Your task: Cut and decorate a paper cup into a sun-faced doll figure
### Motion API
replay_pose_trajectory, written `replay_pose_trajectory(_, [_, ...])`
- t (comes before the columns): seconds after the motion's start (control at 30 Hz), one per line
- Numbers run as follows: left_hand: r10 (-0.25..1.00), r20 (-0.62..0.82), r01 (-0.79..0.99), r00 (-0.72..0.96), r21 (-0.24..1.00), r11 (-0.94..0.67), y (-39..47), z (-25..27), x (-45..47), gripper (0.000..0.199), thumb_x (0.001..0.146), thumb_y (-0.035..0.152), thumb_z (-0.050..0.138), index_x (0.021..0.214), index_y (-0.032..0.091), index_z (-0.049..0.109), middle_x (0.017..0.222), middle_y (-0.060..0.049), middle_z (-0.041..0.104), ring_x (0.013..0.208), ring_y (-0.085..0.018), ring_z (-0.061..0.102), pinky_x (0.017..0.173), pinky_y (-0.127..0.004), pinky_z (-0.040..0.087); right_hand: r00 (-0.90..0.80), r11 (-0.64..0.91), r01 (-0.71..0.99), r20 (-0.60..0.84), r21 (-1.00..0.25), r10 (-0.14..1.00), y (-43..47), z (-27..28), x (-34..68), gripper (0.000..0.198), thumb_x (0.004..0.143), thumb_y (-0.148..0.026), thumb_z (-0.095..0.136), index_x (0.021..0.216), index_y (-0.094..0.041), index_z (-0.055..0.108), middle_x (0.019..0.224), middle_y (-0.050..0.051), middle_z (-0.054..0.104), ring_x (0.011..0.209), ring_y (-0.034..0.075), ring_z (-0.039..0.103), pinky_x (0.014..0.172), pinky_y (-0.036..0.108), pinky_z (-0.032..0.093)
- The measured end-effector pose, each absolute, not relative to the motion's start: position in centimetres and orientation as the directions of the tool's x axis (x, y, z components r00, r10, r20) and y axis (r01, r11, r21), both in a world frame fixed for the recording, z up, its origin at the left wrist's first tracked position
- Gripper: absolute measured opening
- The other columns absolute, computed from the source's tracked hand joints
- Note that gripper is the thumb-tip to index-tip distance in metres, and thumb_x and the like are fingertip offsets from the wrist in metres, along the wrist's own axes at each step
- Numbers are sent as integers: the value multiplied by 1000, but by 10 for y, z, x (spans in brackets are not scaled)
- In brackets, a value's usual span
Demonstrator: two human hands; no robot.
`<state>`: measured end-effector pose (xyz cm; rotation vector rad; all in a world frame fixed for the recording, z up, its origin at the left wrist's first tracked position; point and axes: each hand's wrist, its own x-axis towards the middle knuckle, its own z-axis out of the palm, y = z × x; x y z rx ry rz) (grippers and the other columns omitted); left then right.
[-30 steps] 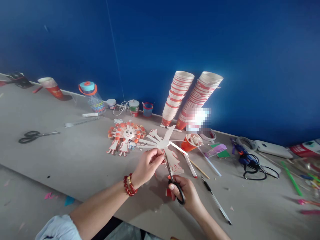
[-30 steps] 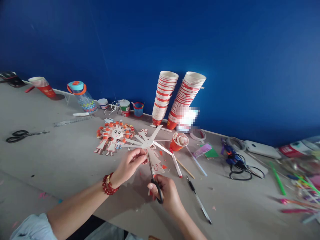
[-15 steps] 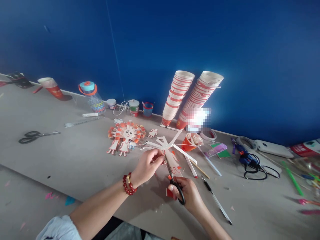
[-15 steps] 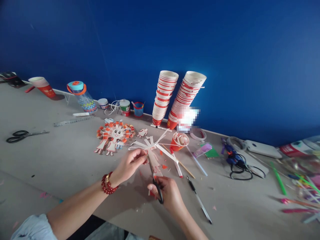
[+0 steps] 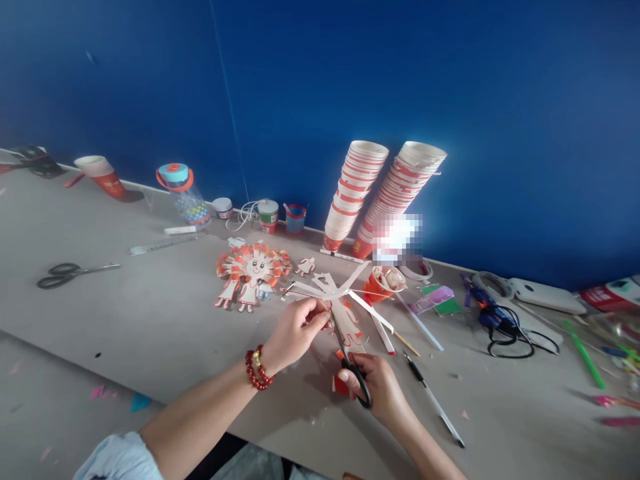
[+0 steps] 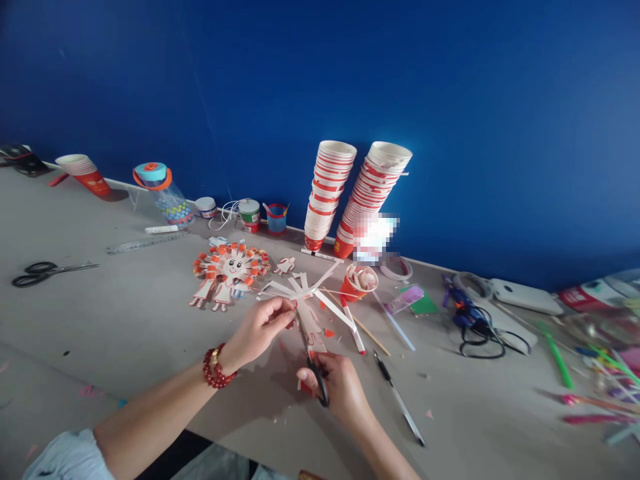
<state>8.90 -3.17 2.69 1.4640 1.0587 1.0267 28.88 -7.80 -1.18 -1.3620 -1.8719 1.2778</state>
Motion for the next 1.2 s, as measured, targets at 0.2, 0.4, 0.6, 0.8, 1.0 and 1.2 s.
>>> replay_pose_trajectory(0.2, [965,76,97,250,990,-103,-32,26,89,23,90,35,52,77,18,58,73,-2,64,67,-15,58,64,-24,44,-379,63,452,-128,-890,917,-79,-10,288,62,80,-74,53,61,-15,65,49,1,52,45,14,46,46,24,30])
replay_pose_trajectory(0.4, [965,80,39,248,995,-93,-32,25,90,22,91,33,51,77,17,58,73,-2,63,69,-15,58,67,-24,45,-378,53,444,-133,-894,916,-79,-7,287,65,80,-76,50,63,-15,67,49,1,53,45,14,46,46,25,31])
replay_pose_trajectory(0.6, [967,100,52,236,992,-115,-33,26,90,22,92,31,51,76,17,58,73,-1,62,68,-14,57,66,-23,43,-370,49,434,-128,-900,920,-80,-4,285,65,78,-76,52,58,-16,63,49,1,53,44,13,45,45,25,31])
replay_pose_trajectory(0.8, [965,99,97,244,987,-126,-33,24,90,20,91,30,52,76,17,57,72,-1,61,66,-13,54,63,-22,42,-382,37,421,-141,-906,913,-80,-6,284,69,76,-79,52,61,-13,67,48,3,54,45,15,49,45,25,32])
replay_pose_trajectory(1.0, [962,74,64,263,994,-94,-34,24,91,20,91,31,53,77,16,57,72,-1,60,68,-13,55,65,-23,42,-384,45,433,-139,-900,913,-79,-7,284,76,75,-82,47,62,-11,68,47,3,53,43,14,48,44,24,32])
replay_pose_trajectory(1.2, [964,63,37,258,997,-75,-34,25,92,21,91,31,53,76,16,57,71,0,60,66,-13,54,66,-23,42,-365,75,443,-103,-894,925,-81,-7,283,74,76,-81,47,59,-12,67,47,2,51,43,13,45,44,24,30])
